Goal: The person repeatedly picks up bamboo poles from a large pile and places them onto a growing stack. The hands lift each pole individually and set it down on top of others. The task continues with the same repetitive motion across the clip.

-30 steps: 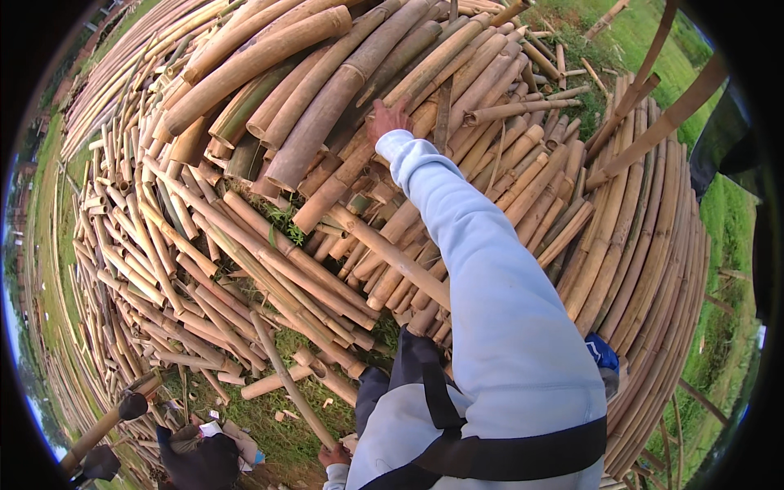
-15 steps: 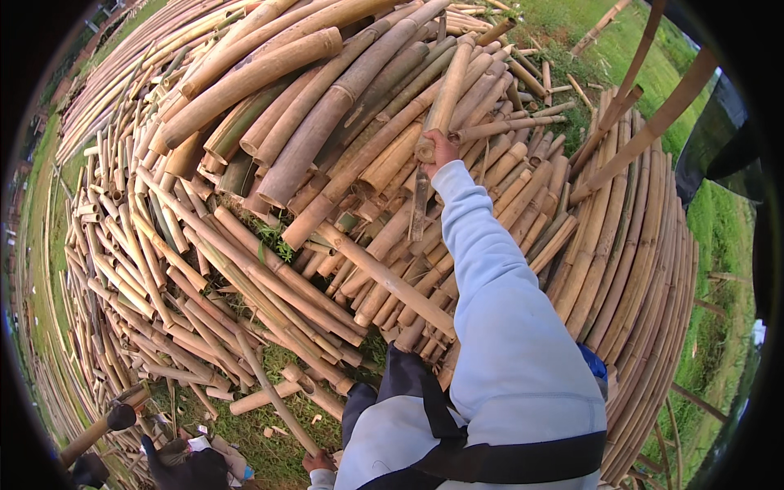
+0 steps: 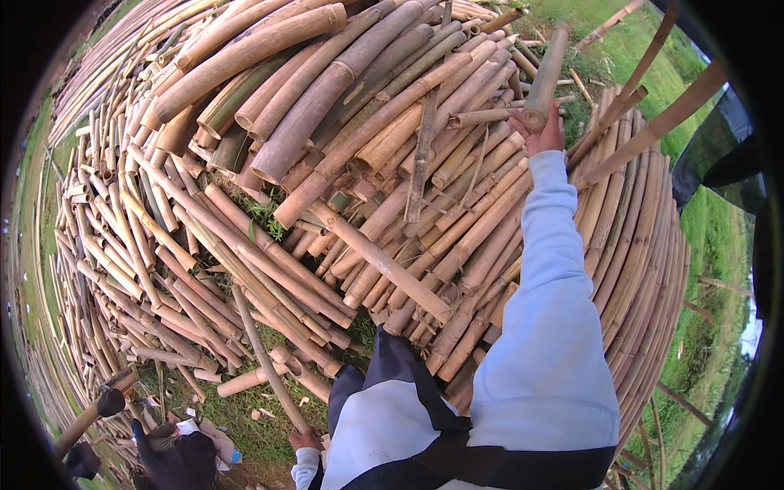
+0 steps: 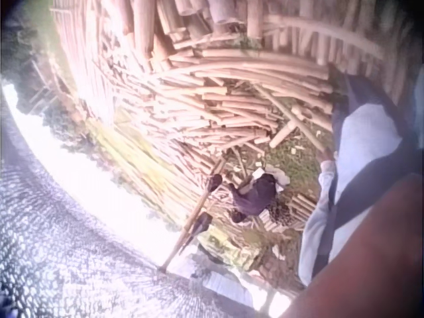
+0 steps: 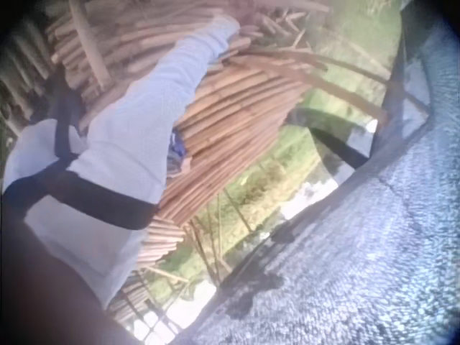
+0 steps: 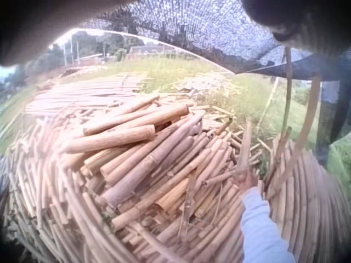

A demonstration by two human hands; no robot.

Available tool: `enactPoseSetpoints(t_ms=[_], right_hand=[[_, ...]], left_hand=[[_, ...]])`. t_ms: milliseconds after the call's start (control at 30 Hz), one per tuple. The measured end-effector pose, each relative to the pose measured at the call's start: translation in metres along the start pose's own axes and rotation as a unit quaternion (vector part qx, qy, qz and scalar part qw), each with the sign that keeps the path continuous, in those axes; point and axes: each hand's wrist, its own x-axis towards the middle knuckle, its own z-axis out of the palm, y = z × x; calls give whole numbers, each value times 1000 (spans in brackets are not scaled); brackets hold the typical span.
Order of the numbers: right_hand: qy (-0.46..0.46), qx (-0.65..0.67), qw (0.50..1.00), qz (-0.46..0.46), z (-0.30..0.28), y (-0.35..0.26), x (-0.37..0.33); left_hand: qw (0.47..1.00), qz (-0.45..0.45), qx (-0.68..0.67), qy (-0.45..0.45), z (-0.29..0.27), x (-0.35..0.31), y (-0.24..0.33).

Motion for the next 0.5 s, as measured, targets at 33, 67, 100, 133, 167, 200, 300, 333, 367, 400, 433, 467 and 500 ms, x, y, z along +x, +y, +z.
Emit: enactPoseSetpoints(t_ms=[33,67,100,133,167,200,300,333,367,400,433,467,500], right_hand=[[199,63,976,61,2,-18,37],[203,1,975,94,10,-7,57],[201,-58,970,128,23,8,69],[111,-242,962,54,24,30,67],[61,-355,933,-11,42,66,46],[26,-457,885,-86,63,100,22],[-12,-584,806,89,121,162,-63],[-1,-606,785,132,148,159,-85],[1,-601,785,151,161,165,-89],[17,-612,772,172,173,171,-89],[33,-623,758,193,184,176,-88],[52,-617,757,207,193,181,-86],[72,-611,757,221,200,189,-85]], left_hand=[[1000,5,7,-17,-3,6,-4],[1000,0,-2,-12,-4,5,-7],[1000,-3,-15,-2,-2,4,-9],[1000,-5,-28,-3,0,6,-8],[1000,-2,-24,-2,4,6,-5],[1000,1,-22,1,9,5,-2],[1000,-7,-17,3,8,-6,-3],[1000,-12,-17,2,7,-8,-4],[1000,-13,-15,-4,8,-7,-1],[1000,-10,-12,1,9,-10,1],[1000,-8,-10,5,11,-15,4],[1000,-4,-9,5,14,-20,7],[1000,-9,-3,10,16,-26,11]])
